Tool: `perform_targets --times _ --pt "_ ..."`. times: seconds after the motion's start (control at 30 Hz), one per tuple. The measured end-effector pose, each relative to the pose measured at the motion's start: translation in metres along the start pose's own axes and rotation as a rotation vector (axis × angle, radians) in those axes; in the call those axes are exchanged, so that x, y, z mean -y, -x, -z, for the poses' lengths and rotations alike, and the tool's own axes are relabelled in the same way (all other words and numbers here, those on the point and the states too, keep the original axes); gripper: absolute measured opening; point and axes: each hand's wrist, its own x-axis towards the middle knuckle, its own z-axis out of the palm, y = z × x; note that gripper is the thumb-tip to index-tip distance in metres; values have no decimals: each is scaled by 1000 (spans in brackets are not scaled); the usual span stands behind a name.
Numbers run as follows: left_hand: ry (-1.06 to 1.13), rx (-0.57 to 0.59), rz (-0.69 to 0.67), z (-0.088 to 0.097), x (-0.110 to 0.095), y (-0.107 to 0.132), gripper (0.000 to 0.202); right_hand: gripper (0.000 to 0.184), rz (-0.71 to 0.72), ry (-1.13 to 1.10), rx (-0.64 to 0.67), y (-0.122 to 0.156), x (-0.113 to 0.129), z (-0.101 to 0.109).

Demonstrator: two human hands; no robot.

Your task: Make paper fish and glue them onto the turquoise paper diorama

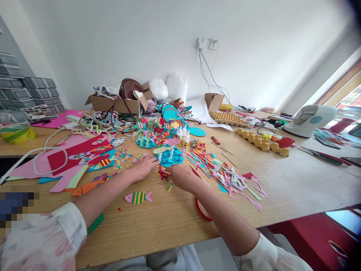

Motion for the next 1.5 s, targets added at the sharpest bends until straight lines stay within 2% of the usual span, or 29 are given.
perform_targets --times 0.3,0.47,0.63,0.73,0.83,0.97,1.2,1.33,1.5 --pt "37 -14 1 -11 7 -8 51 29 29 -8 -14 16 5 7" --pt "38 -12 20 -11 7 -8 55 30 88 -111 -71 36 16 7" --pt "41 -19 35 -14 8 -7 58 26 20 -215 -48 51 22 8" --pt "48 -30 36 -16 8 -7 61 27 -15 -251 -123 49 16 9" --pt "60 -42 37 -17 8 -7 59 29 -135 -291 -186 38 7 15" --pt "70 -51 45 -18 7 -7 58 23 -236 -393 -228 7 -3 23" --pt "102 -54 33 -16 7 -6 58 21 -293 -474 -217 -54 -9 5" --pt "126 -48 23 -14 8 -6 54 25 -310 -487 -242 -68 -4 -6" --pt "139 -32 32 -9 5 -7 50 27 -322 -474 -263 -74 -1 -9"
